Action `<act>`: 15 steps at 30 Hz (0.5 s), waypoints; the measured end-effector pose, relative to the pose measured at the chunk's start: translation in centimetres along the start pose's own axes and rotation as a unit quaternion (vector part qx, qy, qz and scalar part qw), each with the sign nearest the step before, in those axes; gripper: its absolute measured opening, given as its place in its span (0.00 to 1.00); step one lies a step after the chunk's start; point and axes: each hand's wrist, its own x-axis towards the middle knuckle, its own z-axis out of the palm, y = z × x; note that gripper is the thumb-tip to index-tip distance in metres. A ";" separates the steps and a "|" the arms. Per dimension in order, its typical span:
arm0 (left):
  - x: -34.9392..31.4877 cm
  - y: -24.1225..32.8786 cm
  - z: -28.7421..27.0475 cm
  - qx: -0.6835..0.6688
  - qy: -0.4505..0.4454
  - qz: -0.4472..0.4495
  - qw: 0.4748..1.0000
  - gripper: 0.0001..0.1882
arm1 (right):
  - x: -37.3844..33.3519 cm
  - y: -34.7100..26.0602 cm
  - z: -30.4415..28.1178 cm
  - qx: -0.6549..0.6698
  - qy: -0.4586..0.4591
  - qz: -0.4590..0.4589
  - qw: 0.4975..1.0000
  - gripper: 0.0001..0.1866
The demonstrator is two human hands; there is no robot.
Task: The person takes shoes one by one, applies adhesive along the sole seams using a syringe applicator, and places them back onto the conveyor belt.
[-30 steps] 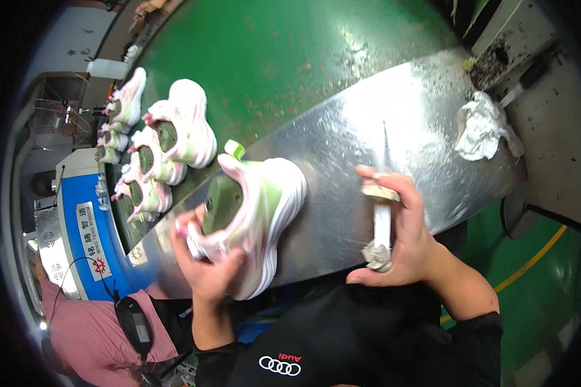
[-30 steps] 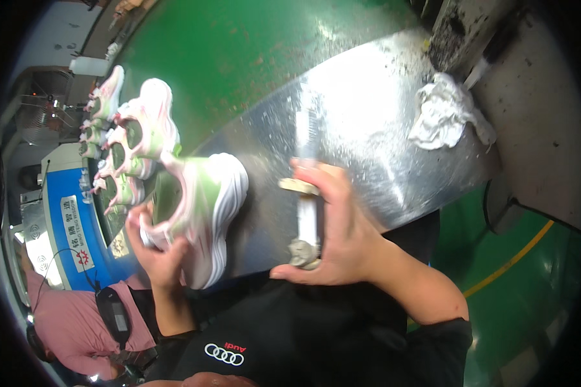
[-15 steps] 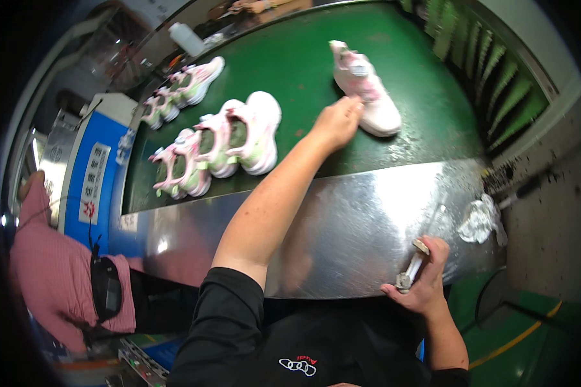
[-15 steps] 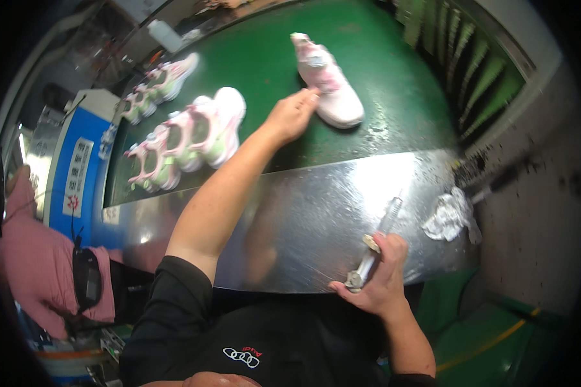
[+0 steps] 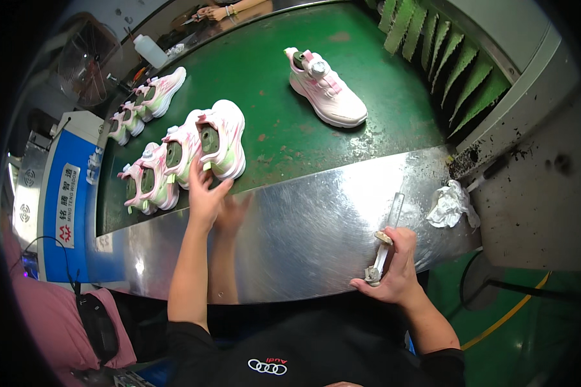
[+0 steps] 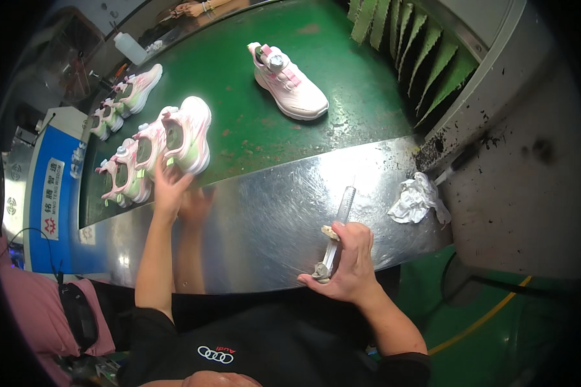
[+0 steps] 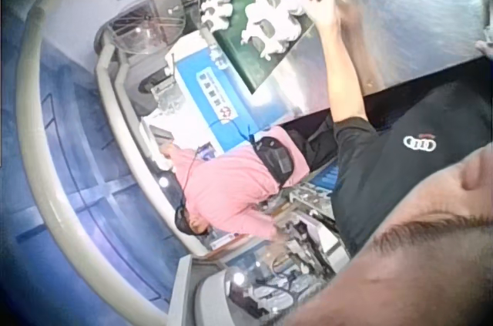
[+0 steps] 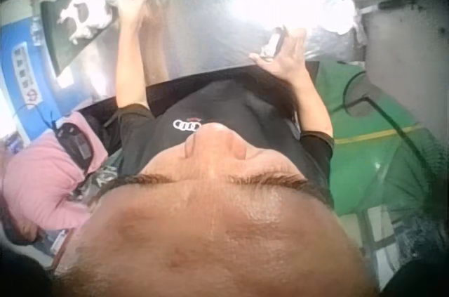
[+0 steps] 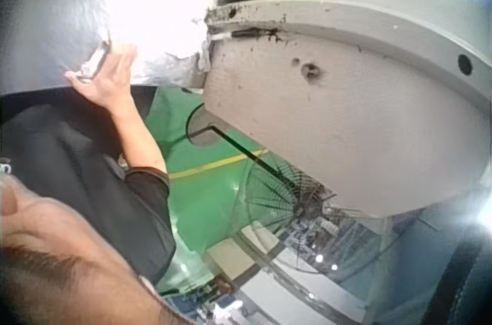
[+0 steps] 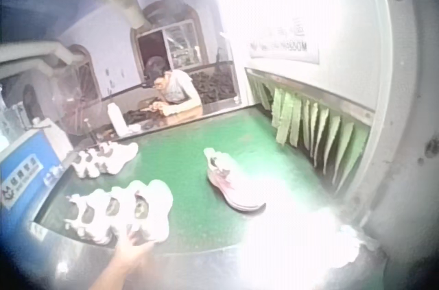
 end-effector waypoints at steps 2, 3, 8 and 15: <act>2.6 1.4 2.0 0.013 -0.006 0.016 1.000 0.48 | -0.2 0.0 0.0 -0.004 0.009 0.002 1.000 0.50; 3.8 0.8 2.6 0.046 0.029 0.051 0.997 0.47 | -0.2 -0.2 0.1 -0.008 0.013 -0.002 1.000 0.50; 7.3 1.5 3.8 -0.098 -0.027 0.054 0.993 0.42 | 0.1 -1.0 0.3 -0.047 -0.001 -0.002 0.999 0.48; 7.8 5.6 14.3 -0.061 -0.119 0.145 0.980 0.47 | -0.2 -0.9 0.0 -0.052 -0.012 0.001 0.999 0.48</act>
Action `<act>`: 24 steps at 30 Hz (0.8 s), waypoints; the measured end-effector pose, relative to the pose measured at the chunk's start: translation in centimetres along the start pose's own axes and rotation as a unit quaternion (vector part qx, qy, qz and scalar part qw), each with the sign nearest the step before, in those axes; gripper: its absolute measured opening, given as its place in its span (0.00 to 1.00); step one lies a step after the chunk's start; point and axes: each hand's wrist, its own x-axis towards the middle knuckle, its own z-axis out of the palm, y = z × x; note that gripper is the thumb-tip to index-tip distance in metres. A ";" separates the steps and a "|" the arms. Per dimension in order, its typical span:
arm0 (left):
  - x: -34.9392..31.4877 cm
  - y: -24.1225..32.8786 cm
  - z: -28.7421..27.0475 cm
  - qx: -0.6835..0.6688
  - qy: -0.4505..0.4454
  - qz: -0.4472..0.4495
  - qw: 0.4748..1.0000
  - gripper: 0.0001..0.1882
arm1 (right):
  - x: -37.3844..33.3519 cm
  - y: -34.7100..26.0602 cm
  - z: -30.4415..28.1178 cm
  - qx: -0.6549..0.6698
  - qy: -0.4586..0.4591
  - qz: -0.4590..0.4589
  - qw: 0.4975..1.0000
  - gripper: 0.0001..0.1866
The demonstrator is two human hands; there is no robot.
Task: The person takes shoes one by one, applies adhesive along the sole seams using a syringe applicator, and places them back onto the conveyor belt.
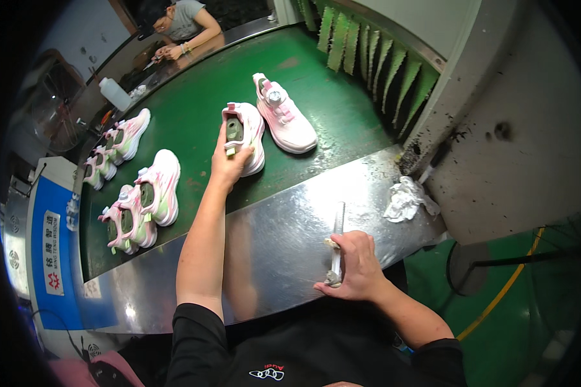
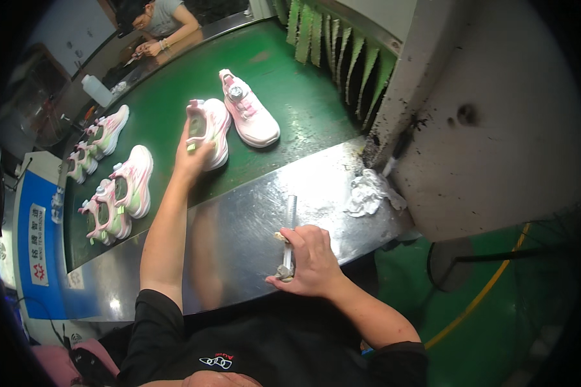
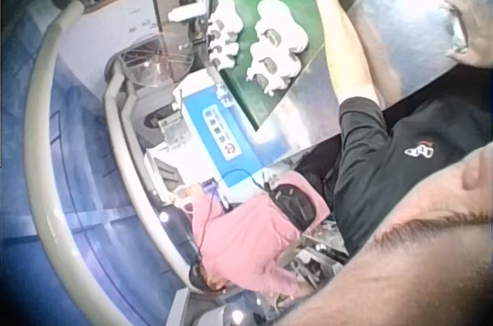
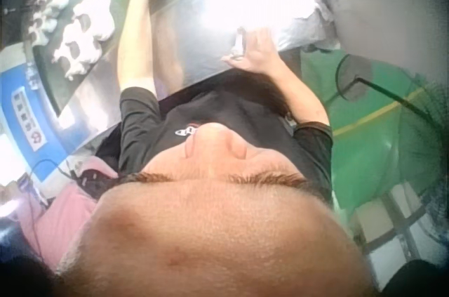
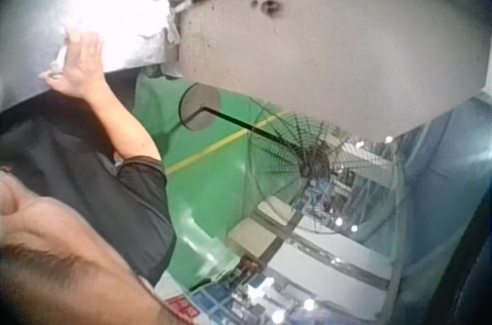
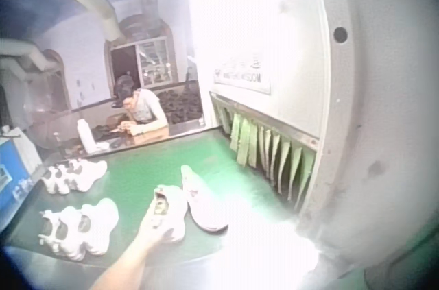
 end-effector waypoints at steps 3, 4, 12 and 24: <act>-0.2 0.7 1.9 0.016 -0.055 -0.046 0.997 0.43 | -0.5 0.0 -0.9 -0.003 0.010 0.010 1.000 0.47; 0.0 -1.4 0.2 0.017 -0.062 -0.017 0.998 0.39 | -0.4 -0.1 -0.5 0.022 0.011 -0.004 1.000 0.47; -8.0 -4.0 -14.8 -0.130 -0.031 -0.263 0.955 0.19 | -0.9 1.4 0.6 0.063 0.025 0.011 0.998 0.51; -23.5 6.5 -9.7 -0.044 -0.113 -0.086 0.989 0.41 | -1.7 0.7 -0.4 0.110 0.019 0.052 0.992 0.54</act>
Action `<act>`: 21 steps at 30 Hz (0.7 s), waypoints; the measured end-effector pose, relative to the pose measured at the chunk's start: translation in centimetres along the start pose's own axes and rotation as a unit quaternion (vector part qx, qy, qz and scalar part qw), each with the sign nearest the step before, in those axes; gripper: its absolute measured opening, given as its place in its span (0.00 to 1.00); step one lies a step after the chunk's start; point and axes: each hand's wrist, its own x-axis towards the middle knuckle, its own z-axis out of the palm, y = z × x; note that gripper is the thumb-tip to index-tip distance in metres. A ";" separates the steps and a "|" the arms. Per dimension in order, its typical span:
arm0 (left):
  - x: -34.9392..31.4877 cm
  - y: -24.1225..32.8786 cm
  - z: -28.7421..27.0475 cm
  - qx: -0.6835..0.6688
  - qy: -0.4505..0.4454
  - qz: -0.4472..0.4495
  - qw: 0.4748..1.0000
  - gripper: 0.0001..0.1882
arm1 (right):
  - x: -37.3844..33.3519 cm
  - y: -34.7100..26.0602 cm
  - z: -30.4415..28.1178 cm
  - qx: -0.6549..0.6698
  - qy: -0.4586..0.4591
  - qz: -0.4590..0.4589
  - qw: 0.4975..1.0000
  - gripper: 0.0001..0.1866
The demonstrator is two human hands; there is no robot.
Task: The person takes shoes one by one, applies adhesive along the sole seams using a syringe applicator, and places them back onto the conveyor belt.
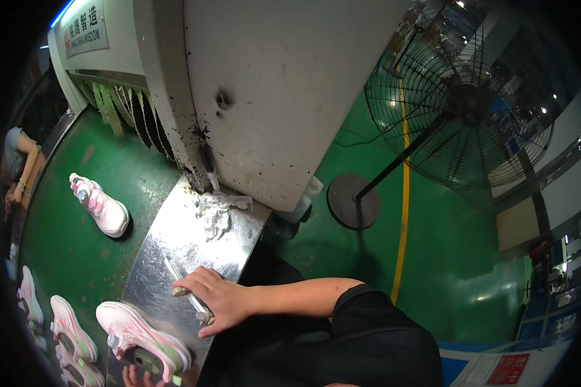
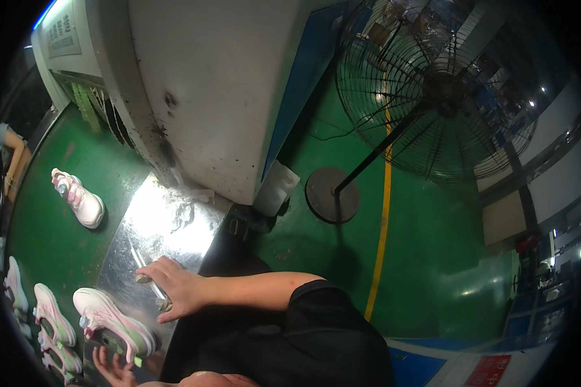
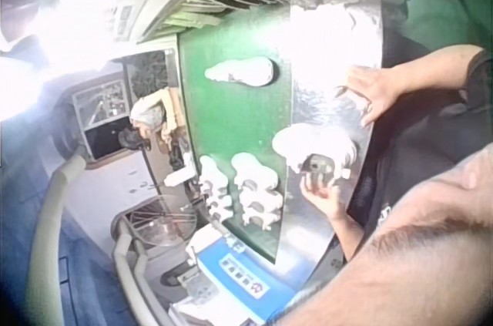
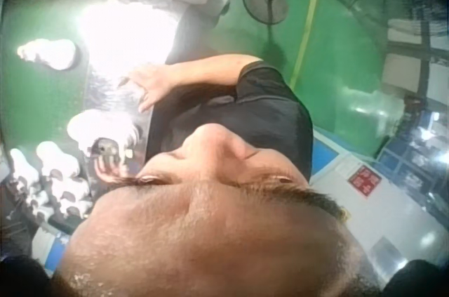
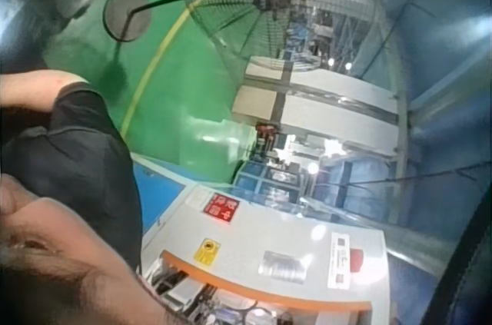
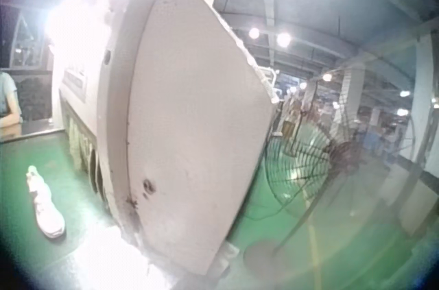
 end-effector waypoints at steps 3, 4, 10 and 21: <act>4.9 -0.8 -2.3 -0.139 0.103 -0.132 0.976 0.23 | -1.0 -1.1 -1.9 0.051 -0.062 0.071 0.994 0.54; 6.3 -3.1 -3.2 -0.169 0.077 -0.083 0.979 0.19 | -1.4 -1.2 -2.2 0.047 -0.058 0.067 0.995 0.54; 16.0 -11.0 -7.8 -0.085 -0.106 -0.204 0.969 0.20 | -3.3 -1.2 -2.8 0.050 -0.051 0.118 0.990 0.55; 11.8 1.9 1.2 -0.222 -0.021 -0.062 0.973 0.22 | -2.5 -1.2 -3.7 0.003 -0.105 0.140 0.985 0.55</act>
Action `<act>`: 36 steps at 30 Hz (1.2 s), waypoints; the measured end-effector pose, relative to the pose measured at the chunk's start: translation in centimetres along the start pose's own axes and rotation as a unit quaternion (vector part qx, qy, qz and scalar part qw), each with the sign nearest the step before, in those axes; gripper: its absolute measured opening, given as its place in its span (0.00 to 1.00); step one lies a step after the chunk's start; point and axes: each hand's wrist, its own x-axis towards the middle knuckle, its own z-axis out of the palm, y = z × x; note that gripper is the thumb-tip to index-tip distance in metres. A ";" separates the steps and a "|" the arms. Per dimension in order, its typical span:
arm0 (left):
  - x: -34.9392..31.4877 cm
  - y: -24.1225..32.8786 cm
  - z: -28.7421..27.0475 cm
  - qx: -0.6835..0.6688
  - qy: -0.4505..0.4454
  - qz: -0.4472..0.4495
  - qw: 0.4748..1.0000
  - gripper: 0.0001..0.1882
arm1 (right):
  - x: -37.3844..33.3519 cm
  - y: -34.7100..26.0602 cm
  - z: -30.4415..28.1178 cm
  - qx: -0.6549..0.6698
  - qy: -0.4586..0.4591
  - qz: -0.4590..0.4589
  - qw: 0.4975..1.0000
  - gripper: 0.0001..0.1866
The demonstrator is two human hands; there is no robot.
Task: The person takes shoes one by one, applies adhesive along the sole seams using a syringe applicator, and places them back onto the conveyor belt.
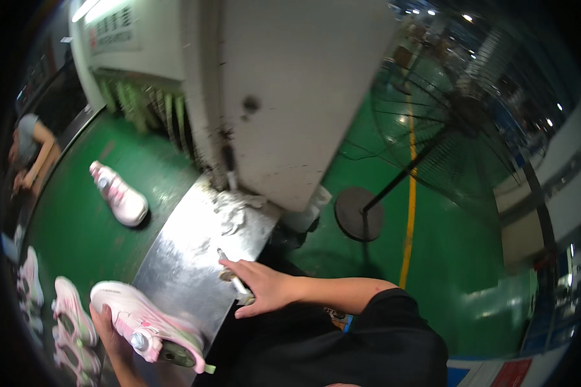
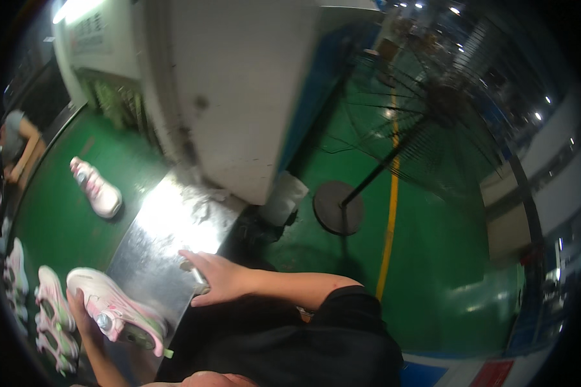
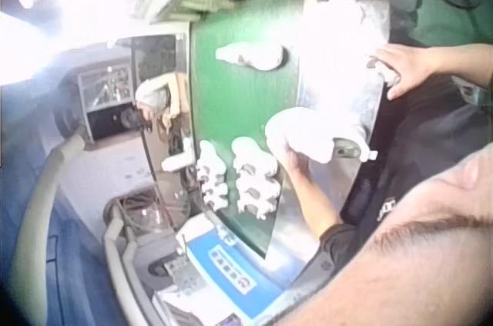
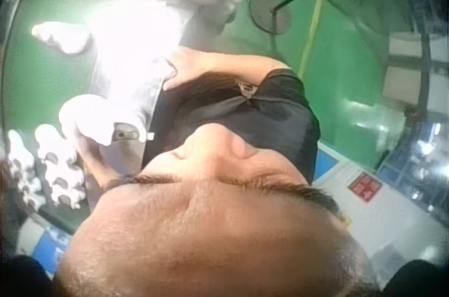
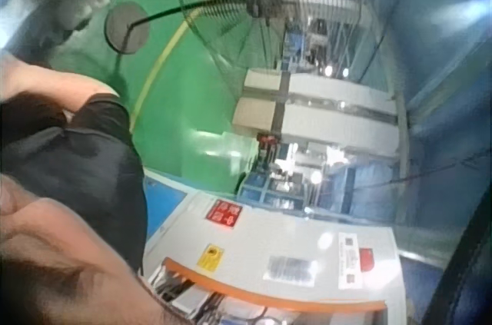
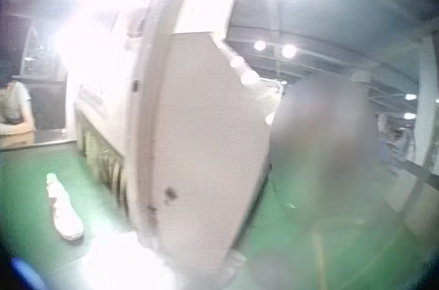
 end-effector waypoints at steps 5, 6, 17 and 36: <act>-2.4 -1.0 0.5 -0.273 -0.012 0.010 0.962 0.29 | -0.7 -1.4 -1.0 -0.033 -0.036 -0.003 0.999 0.50; -1.4 -1.7 1.2 -0.289 -0.026 -0.009 0.957 0.30 | -0.9 -2.1 -2.2 0.000 -0.050 0.026 0.998 0.50; -2.9 -2.9 -0.2 -0.298 -0.037 0.036 0.953 0.33 | 6.5 -8.1 -0.7 0.635 -0.143 -0.024 0.758 0.62; -3.9 -2.5 -0.1 -0.213 -0.147 0.133 0.957 0.34 | 9.7 -13.3 2.3 0.659 -0.226 -0.049 0.716 0.57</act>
